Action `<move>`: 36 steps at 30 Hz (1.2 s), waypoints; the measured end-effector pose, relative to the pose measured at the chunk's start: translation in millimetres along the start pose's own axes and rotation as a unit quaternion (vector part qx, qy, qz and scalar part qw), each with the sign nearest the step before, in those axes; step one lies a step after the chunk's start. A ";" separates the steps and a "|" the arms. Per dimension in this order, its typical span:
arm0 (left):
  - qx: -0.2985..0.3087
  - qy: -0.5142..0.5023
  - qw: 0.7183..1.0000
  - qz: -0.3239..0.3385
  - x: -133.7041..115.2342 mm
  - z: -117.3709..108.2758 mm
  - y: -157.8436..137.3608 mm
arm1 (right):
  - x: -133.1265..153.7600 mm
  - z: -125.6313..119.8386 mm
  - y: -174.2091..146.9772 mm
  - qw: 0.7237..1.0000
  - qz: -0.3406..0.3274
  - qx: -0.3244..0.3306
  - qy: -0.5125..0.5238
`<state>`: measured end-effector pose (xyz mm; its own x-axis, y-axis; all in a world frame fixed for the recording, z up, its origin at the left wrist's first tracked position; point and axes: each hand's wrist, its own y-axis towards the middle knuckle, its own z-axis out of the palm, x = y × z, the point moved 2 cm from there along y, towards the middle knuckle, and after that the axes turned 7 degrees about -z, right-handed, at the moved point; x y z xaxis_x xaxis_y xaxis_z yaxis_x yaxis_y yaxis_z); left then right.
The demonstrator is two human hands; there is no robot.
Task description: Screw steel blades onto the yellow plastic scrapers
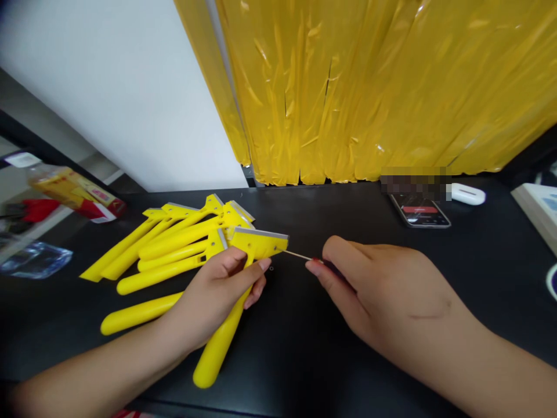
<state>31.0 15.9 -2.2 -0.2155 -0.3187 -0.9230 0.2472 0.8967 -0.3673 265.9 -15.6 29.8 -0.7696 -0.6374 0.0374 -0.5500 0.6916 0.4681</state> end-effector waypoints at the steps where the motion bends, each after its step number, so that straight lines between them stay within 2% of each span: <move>1: 0.004 -0.004 1.000 0.001 0.2 0.2 0.1 | -1.5 0.0 -1.0 1.000 0.014 0.005 0.015; 5: 0.013 -0.027 1.000 -0.001 -1.6 -0.2 -1.4 | -10.7 2.7 -2.0 0.984 0.117 0.038 0.128; 7: 0.010 -0.033 0.999 0.001 -5.2 -0.7 -5.1 | -16.0 6.6 -1.0 0.948 0.200 0.064 0.239; 10: -0.005 -0.031 0.999 0.011 -12.4 -1.9 -12.3 | -20.1 12.2 0.8 0.870 0.294 0.084 0.386; 11: -0.013 -0.038 0.999 0.008 -14.2 -2.6 -13.7 | -20.3 13.1 1.6 0.857 0.304 0.081 0.409; 13: -0.028 -0.069 0.997 -0.002 -16.1 -4.6 -13.5 | -19.6 14.6 3.2 0.852 0.292 0.080 0.426; 16: -0.051 -0.113 0.992 0.000 -16.9 -9.7 -6.9 | -17.3 20.4 3.8 0.845 0.255 0.115 0.456; 18: -0.063 -0.134 0.989 0.013 -17.9 -14.1 -1.7 | -16.7 26.3 2.7 0.854 0.230 0.126 0.449; 21: -0.067 -0.172 0.983 0.021 -21.3 -18.7 1.5 | -14.8 35.5 -0.4 0.899 0.181 0.113 0.381; 25: -0.028 -0.221 0.974 0.031 -28.5 -16.8 -3.9 | -5.2 47.6 -5.5 0.928 0.124 0.117 0.331; 29: -0.012 -0.269 0.963 0.033 -31.5 -12.5 -12.0 | 6.4 58.6 -5.6 0.969 -0.018 0.093 0.229; 31: -0.004 -0.276 0.961 0.023 -30.6 -10.6 -14.5 | 9.9 65.3 -3.8 0.979 -0.056 0.103 0.168; 36: 0.026 -0.282 0.958 0.041 -28.4 -8.1 -15.1 | 14.6 73.6 3.7 0.986 -0.062 0.117 0.102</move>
<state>25.8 13.9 30.5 0.3470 -0.3768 -0.8588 0.2912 0.9138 -0.2832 228.9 2.7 -32.9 -0.6239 -0.7605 0.1801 -0.7140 0.6483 0.2643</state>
